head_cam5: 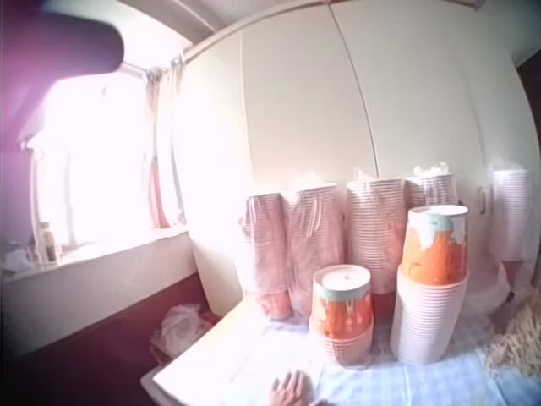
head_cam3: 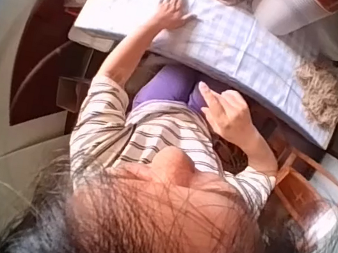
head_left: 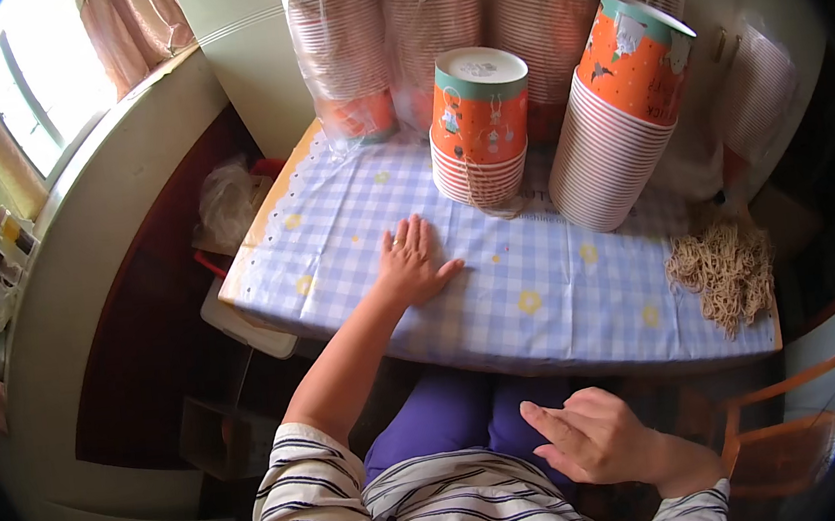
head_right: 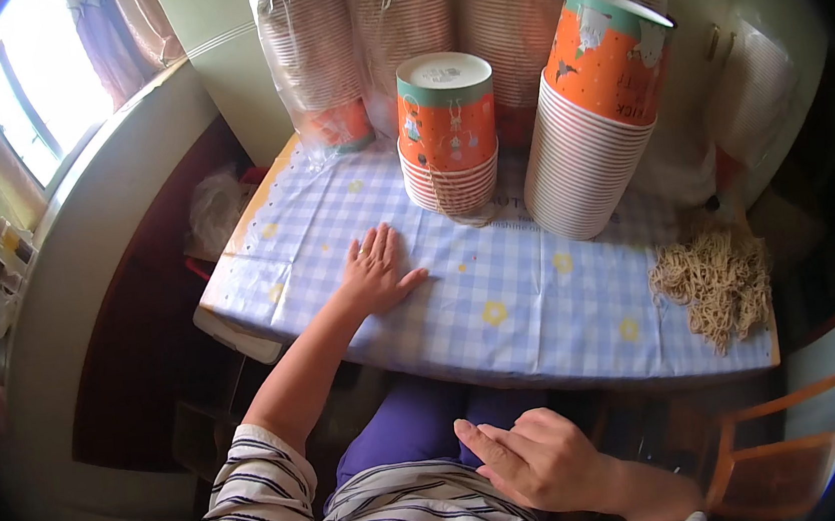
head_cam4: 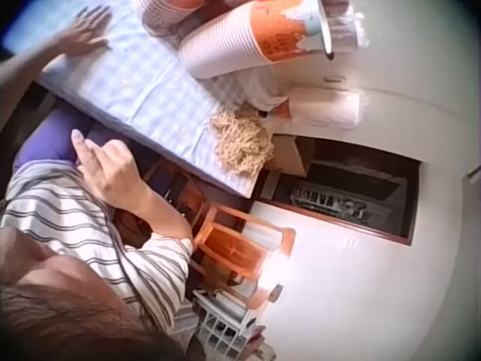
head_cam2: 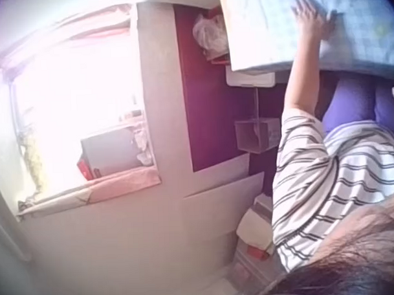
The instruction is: The person is attaching string handles to large paper buckets.
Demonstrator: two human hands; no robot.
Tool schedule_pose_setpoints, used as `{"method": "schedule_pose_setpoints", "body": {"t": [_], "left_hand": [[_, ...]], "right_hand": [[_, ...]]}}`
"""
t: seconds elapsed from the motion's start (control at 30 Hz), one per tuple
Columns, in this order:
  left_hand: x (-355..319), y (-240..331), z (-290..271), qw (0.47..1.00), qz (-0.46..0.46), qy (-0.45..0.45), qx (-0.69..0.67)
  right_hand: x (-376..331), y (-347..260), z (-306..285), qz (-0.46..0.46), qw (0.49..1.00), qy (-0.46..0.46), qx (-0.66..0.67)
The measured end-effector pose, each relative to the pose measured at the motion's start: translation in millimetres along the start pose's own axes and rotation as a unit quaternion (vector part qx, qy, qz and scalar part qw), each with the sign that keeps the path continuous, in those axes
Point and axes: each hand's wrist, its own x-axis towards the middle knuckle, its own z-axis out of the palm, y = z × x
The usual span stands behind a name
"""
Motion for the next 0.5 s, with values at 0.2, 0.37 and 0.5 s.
{"method": "schedule_pose_setpoints", "body": {"t": [0.2, 0.37, 0.5], "left_hand": [[-108.9, -6.3, 13.1, 0.992, 0.02, 0.124, 0.031], [-209.1, -2.1, -41.8, 0.984, -0.096, -0.117, 0.09], [-211.1, -7.6, -48.8, 0.987, -0.104, -0.11, 0.06]], "right_hand": [[-10.4, 5.0, 29.8, 0.009, 0.997, -0.01, 0.079], [-23.4, 20.8, 29.0, 0.054, 0.995, -0.06, 0.057], [4.7, 77.6, 45.1, 0.176, 0.984, -0.011, 0.005]]}}
